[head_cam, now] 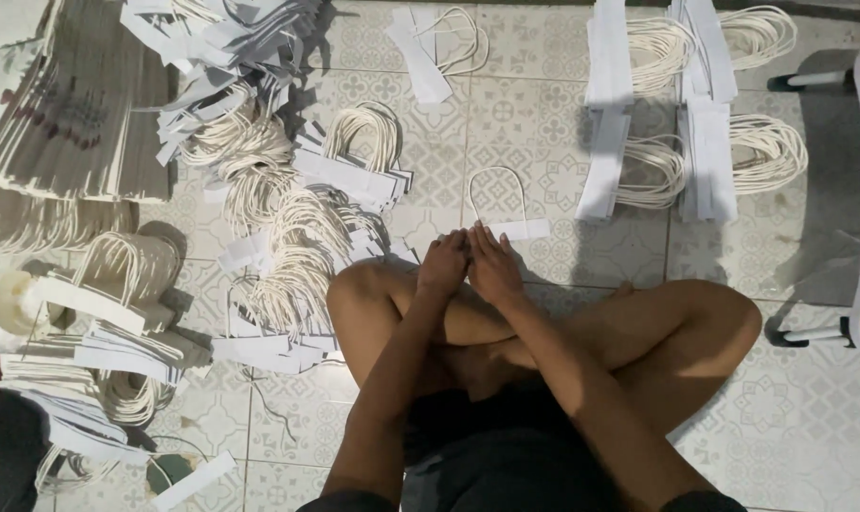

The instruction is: Assembling paper bag handles by attaching a paper loop to a reinforcement strip on the floor.

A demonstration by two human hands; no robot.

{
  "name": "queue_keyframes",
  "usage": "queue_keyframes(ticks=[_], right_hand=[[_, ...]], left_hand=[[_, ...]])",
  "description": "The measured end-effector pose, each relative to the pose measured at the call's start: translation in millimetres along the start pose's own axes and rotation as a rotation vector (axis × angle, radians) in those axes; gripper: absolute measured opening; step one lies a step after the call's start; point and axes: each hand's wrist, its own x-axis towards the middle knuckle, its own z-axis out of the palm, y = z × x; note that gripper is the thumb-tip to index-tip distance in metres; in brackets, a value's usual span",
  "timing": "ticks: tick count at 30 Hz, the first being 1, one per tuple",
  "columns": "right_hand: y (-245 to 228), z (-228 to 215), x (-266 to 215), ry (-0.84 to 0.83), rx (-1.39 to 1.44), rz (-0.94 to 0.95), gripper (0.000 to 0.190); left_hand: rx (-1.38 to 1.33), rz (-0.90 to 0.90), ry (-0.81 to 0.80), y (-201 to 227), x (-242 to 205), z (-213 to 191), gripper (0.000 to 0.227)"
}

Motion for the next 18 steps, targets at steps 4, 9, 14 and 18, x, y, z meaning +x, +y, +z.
queue_keyframes(ticks=[4,9,14,18], right_hand=[[-5.4,-2.9,-5.5,0.043,0.014,0.013,0.070],[-11.0,-18.9,-10.7,-0.051,0.081,0.071,0.070],[-3.0,-15.7,-13.4,-0.054,0.014,0.128,0.065],[10.5,-8.0,-17.7,0.019,0.000,0.145,0.064]], left_hand=[[0.003,0.028,0.047,1.8,-1.8,-0.6,0.041],[-0.016,0.005,0.062,6.0,-7.7,-14.5,0.043],[0.004,0.001,0.130,-0.2,2.7,12.4,0.045],[-0.020,0.009,0.154,0.9,-0.2,10.3,0.047]])
